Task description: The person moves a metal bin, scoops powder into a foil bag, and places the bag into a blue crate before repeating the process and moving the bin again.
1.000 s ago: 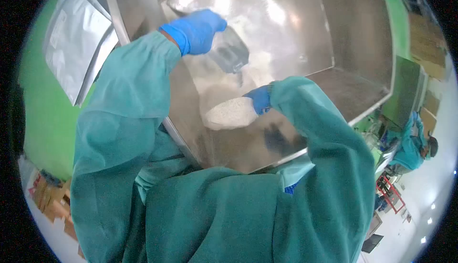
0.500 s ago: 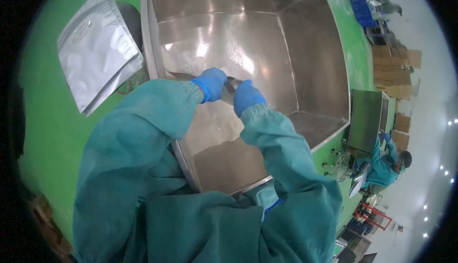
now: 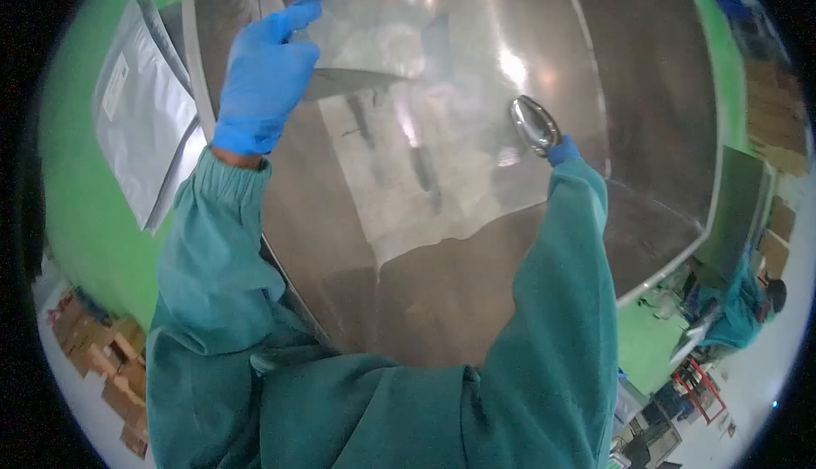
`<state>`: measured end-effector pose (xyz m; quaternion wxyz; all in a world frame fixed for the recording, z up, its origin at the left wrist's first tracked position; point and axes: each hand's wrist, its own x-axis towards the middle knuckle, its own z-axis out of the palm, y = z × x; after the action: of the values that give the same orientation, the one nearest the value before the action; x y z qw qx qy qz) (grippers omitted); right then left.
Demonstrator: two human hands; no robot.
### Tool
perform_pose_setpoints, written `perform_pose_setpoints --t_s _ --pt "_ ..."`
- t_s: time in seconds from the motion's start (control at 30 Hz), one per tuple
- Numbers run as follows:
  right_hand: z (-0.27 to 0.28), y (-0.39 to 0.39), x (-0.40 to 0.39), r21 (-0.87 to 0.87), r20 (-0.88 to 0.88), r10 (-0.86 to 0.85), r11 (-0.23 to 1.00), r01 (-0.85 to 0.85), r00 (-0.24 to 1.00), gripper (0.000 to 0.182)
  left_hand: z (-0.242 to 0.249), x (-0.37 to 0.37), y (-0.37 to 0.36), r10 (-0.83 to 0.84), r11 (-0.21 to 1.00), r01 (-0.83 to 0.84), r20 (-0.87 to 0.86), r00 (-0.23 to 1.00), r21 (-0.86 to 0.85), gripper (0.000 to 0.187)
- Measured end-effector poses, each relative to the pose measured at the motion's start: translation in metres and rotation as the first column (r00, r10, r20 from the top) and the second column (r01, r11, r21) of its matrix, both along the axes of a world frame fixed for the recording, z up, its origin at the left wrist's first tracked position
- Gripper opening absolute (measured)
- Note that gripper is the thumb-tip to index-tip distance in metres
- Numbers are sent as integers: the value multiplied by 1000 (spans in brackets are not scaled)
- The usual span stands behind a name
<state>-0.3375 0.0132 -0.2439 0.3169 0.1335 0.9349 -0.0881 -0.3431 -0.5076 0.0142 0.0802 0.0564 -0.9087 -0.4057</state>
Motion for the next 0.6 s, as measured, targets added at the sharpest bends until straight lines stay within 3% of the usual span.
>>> perform_pose_setpoints --t_s 0.03,0.07,0.13,0.17,0.2,0.23,0.27,0.33,0.4,0.43,0.47,0.5,0.53,0.57,0.6 --pt "-17 -1 9 -126 126 -163 976 179 979 47 4 5 -2 31 1000 -31 -41 999 3 35" --pt "-21 -7 18 -144 156 -168 971 191 973 47 12 7 -2 22 1000 -22 -14 1000 -21 35" --pt "-4 -24 24 -281 153 -360 877 390 920 49 29 7 -15 104 987 -113 82 991 115 38" --pt "2 -29 24 -163 69 -252 952 260 965 47 34 7 -14 87 989 -97 93 992 108 38" --pt "10 -37 23 -30 -1 -128 991 128 992 46 39 6 -15 135 964 -144 53 989 224 38" --pt "26 -61 20 42 -300 -7 999 21 954 45 41 5 -15 189 923 -186 24 982 337 38" --pt "45 -96 17 143 -555 134 988 -65 821 43 46 6 -14 176 927 -179 39 984 331 38" --pt "60 -167 3 -274 -691 -30 936 -222 722 45 56 8 -15 206 966 -205 11 978 159 37" --pt "20 -202 -9 -242 -724 278 755 -609 632 53 56 7 -25 173 967 -177 39 984 183 37" --pt "0 -216 -17 -215 -727 298 757 -617 619 59 55 5 -27 151 962 -157 43 988 225 36" --pt "-14 -232 -21 -187 -729 321 757 -626 605 64 55 5 -20 166 977 -164 2 986 139 39" --pt "-4 -256 -16 -289 -597 330 761 -581 731 68 54 3 -23 163 979 -163 11 987 125 39" --pt "12 -276 -5 -382 -446 336 766 -517 829 72 55 0 -28 151 961 -162 66 986 224 40" --pt "-8 -284 28 -409 -503 385 683 -605 774 75 56 1 -30 140 931 -173 125 982 321 41" --pt "-1 -290 58 -633 -333 410 570 -523 849 75 59 3 -28 138 933 -176 139 981 313 41"
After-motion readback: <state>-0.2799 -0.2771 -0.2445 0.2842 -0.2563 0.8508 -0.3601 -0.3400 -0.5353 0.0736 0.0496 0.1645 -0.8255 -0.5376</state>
